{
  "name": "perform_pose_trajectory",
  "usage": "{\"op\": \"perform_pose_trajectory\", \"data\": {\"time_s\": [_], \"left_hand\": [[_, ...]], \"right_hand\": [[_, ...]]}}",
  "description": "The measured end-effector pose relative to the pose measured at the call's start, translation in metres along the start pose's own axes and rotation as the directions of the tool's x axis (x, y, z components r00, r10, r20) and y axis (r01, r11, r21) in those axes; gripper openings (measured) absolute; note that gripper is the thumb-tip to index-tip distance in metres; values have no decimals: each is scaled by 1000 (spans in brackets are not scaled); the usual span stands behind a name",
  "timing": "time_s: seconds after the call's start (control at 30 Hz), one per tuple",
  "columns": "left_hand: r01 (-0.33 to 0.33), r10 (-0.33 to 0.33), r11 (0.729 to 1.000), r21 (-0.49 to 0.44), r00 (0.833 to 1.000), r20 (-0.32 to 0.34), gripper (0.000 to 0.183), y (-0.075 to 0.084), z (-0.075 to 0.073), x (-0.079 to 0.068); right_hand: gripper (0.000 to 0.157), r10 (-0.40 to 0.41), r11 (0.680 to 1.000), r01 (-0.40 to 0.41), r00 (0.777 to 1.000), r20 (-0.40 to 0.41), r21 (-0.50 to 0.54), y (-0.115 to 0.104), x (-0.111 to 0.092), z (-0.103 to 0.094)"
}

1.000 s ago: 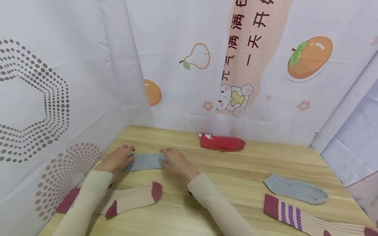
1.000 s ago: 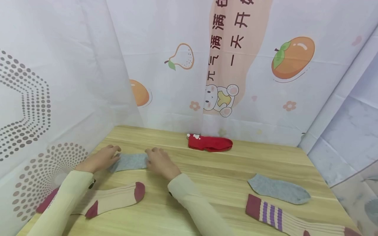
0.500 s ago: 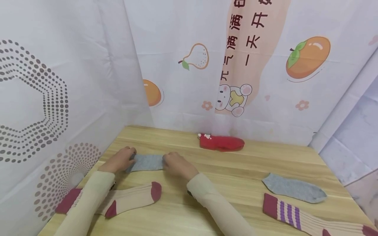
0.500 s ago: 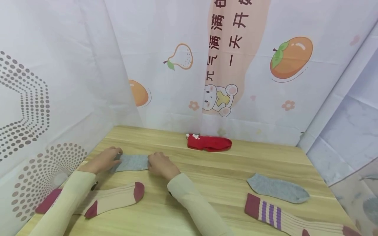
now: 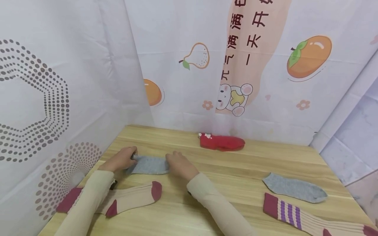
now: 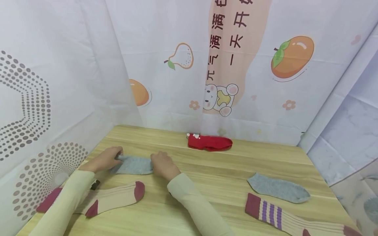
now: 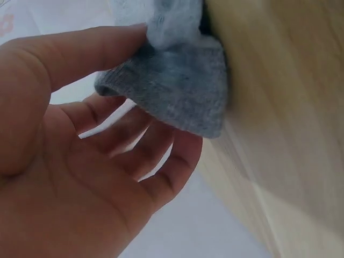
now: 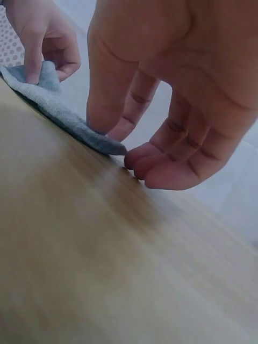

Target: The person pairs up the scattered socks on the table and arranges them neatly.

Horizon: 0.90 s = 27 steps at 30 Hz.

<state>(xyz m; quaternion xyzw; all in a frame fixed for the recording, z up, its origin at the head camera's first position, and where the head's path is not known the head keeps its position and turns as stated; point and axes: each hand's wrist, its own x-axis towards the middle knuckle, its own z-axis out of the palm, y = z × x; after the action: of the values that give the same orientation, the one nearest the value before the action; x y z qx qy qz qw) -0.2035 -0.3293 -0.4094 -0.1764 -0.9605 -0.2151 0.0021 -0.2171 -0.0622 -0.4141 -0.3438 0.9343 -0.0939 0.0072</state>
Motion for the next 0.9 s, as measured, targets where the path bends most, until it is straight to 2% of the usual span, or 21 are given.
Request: {"op": "perform_pose_trajectory", "data": {"time_s": [0.17, 0.33, 0.6, 0.9], "left_hand": [[0, 2, 997, -72, 1000, 31, 19, -3, -3, -1], [-11, 15, 997, -78, 999, 47, 16, -5, -5, 0], [-32, 33, 996, -78, 999, 14, 15, -3, -8, 4], [-16, 16, 996, -90, 1000, 5, 19, 2, -13, 3]], "right_hand": [[15, -17, 999, 16, 1000, 4, 37, 1, 0, -1], [19, -22, 997, 22, 1000, 0, 75, 4, 2, -3], [20, -18, 989, 26, 998, -53, 148, 13, 0, -13], [17, -41, 987, 54, 995, -86, 149, 17, -2, -22]]}}
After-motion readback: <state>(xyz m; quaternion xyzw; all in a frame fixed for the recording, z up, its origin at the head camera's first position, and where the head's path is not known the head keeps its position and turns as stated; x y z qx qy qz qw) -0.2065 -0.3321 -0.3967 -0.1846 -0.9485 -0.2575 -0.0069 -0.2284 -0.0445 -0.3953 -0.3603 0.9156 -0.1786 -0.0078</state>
